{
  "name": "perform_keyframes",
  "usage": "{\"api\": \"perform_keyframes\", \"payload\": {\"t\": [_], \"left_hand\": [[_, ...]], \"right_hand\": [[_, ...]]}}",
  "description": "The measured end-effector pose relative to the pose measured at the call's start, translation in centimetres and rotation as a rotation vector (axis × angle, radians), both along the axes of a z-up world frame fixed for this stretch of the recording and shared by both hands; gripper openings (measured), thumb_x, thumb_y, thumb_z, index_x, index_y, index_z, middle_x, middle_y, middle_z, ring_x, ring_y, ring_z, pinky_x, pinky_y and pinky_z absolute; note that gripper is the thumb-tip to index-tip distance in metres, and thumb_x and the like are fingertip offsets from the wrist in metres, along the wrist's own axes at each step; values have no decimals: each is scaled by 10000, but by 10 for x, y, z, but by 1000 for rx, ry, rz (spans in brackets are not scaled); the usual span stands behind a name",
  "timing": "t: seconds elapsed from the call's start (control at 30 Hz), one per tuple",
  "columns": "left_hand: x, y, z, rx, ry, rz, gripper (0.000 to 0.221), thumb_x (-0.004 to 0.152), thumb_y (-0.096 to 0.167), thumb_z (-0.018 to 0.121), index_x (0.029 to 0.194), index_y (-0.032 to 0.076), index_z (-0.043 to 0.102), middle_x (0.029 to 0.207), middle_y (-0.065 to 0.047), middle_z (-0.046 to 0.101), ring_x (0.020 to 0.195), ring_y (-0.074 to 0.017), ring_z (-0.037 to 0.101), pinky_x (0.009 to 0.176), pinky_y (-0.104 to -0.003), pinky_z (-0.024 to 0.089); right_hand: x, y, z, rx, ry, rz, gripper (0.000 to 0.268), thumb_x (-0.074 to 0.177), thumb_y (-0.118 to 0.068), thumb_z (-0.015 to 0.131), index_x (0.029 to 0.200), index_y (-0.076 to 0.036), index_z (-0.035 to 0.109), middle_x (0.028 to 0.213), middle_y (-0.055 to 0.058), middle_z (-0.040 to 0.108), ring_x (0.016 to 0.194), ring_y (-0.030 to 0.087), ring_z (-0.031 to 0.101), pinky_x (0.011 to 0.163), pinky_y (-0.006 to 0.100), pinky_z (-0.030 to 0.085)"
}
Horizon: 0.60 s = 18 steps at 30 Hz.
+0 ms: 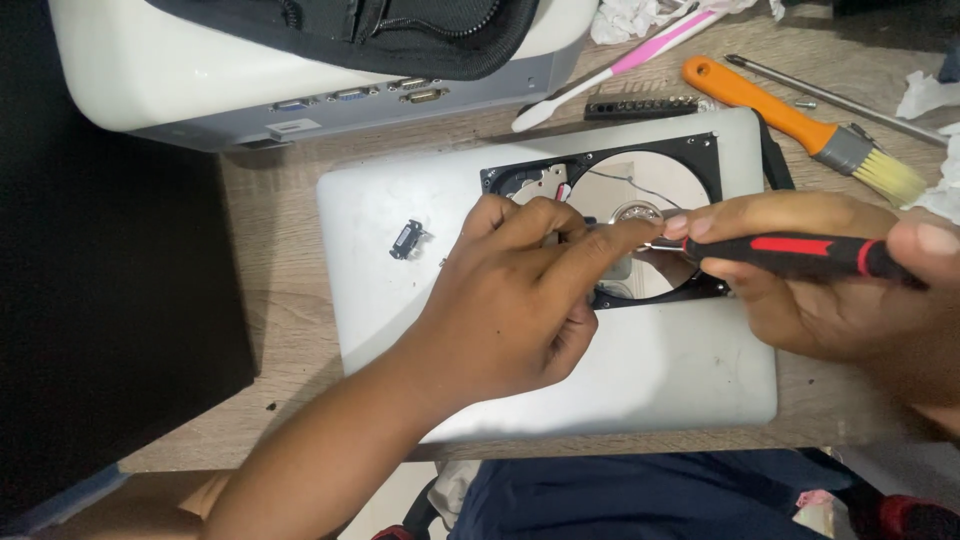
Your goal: Disassembling a hard drive by removing screws and the central spindle hub using a precision screwdriver
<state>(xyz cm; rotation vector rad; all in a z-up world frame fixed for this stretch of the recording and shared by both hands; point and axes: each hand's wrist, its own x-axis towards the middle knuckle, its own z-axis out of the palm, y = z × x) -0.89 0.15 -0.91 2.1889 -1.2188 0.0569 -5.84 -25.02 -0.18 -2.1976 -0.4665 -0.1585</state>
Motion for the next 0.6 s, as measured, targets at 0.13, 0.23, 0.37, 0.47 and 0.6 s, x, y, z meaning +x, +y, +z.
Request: {"api": "perform_keyframes", "payload": {"t": [0.13,0.23,0.37,0.47,0.6], "left_hand": [[0,0,1,-19,71,18,644,838,6,551,1462,159,506,846,38,662,1090,-202,625,878,-389,320],[1,0,-2,-30,108,38,649,829,31,551,1461,172,502,859,54,703,1102,-212,619,894,-406,328],[2,-1,0,-28,141,63,669,822,58,580,1467,184,459,1232,129,799,1094,-203,587,906,-416,326],[2,-1,-1,-28,148,76,688,818,44,550,1480,177,416,1317,129,777,1132,-215,602,910,-423,327],[2,-1,-3,-25,141,75,712,812,38,552,1490,187,394,1315,128,783,1142,-222,604,906,-415,321]], "right_hand": [[-4,0,3,-64,-34,13,236,985,-78,599,1153,84,636,1150,136,758,1014,155,757,948,207,514],[-1,3,3,-32,-110,19,159,965,-30,648,1046,103,618,1087,166,756,972,193,765,901,247,551],[-1,8,-1,153,69,-46,228,952,-52,592,1063,132,671,1134,238,736,1032,275,755,947,304,585],[2,17,24,32,5,5,238,941,-16,596,1070,175,657,1093,254,744,876,263,785,779,275,603],[0,10,21,13,123,-20,269,936,-18,597,1147,137,658,1185,250,727,1048,275,728,945,315,543]]}}
